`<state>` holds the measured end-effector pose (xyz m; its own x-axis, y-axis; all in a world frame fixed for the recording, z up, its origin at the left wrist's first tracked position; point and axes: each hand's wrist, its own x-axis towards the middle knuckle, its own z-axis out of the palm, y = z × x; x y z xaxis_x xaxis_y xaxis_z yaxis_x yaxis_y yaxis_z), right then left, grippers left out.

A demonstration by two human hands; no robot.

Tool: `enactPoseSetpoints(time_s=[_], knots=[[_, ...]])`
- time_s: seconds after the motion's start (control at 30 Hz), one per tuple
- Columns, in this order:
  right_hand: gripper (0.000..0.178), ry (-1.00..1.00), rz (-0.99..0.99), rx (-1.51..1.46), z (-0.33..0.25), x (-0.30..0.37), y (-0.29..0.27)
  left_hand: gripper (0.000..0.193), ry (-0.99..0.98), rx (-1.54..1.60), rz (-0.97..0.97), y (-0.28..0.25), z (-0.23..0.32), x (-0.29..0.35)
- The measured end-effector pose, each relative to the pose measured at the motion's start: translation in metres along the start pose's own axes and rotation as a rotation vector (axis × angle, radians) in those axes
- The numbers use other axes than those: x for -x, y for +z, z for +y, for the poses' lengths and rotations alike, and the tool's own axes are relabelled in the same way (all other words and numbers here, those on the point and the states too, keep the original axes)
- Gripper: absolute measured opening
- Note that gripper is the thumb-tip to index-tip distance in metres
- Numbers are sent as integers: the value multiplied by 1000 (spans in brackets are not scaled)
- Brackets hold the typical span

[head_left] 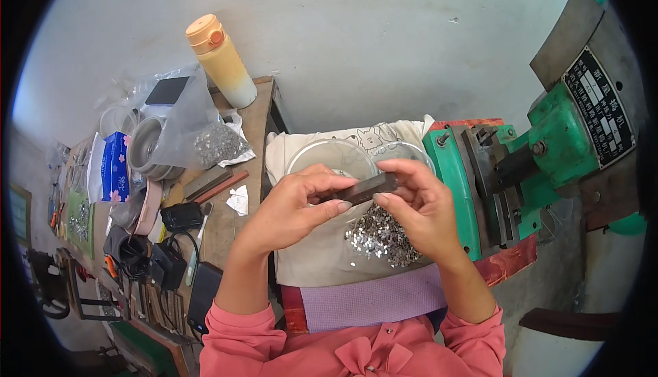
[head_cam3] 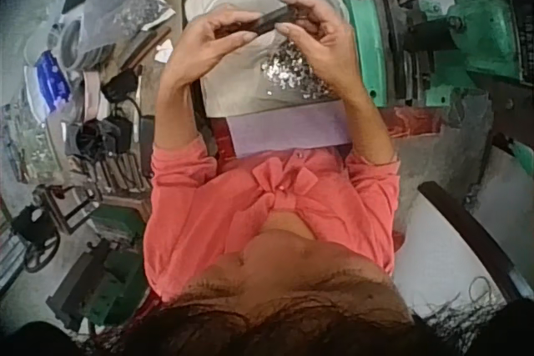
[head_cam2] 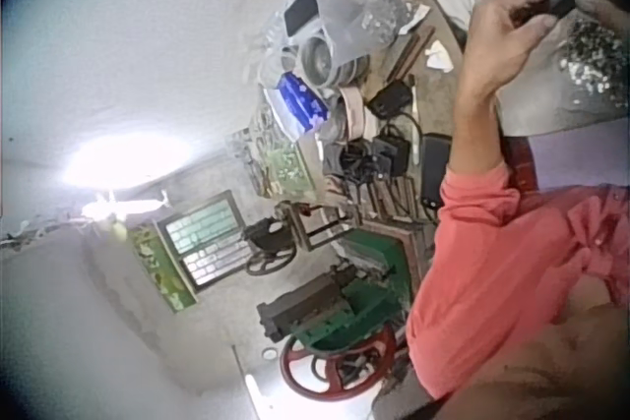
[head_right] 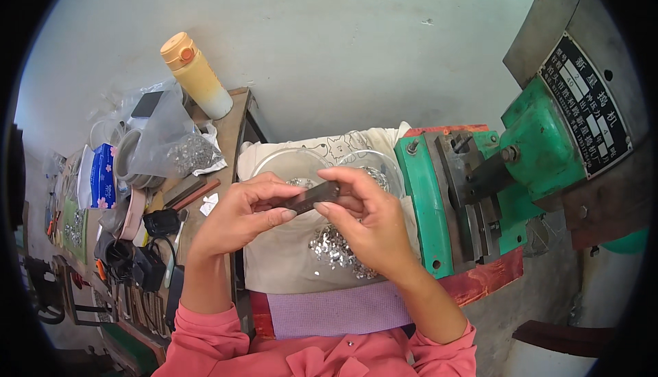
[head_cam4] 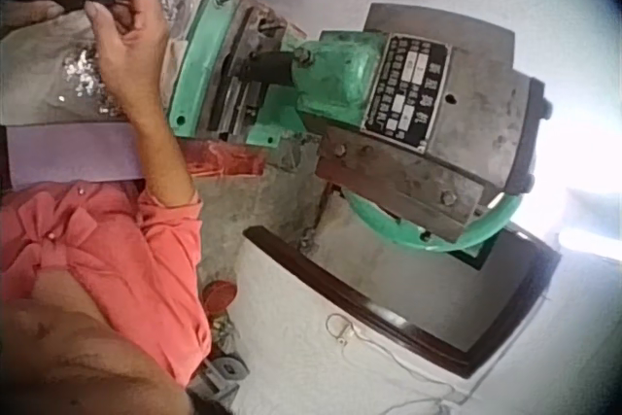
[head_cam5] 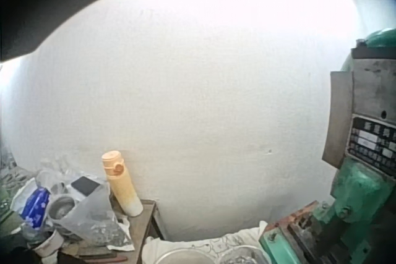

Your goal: The person places small silver metal pieces into a metal strip and uses a green manual press machine to secure them. They repeatedly pick up pieces from a pile, insert them into the strip, and operate the press lever to complete the assembly.

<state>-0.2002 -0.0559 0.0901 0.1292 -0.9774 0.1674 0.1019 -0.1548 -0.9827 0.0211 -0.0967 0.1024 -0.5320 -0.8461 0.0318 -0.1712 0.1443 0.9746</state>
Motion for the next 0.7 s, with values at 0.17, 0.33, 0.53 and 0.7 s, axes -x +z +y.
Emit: enactPoseSetpoints(time_s=[0.17,0.33,0.53,0.7], knots=[[56,-78,30,327,7,-17,7,29,98,-306,212,-7,-17,-4],[48,-214,94,478,23,-12,6,29,49,-370,402,-8,-24,-6],[24,-105,172,354,22,-1,-4,28,19,-41,448,-8,-35,-9],[19,-371,136,608,27,-2,-1,28,16,124,465,-7,-37,-10]])
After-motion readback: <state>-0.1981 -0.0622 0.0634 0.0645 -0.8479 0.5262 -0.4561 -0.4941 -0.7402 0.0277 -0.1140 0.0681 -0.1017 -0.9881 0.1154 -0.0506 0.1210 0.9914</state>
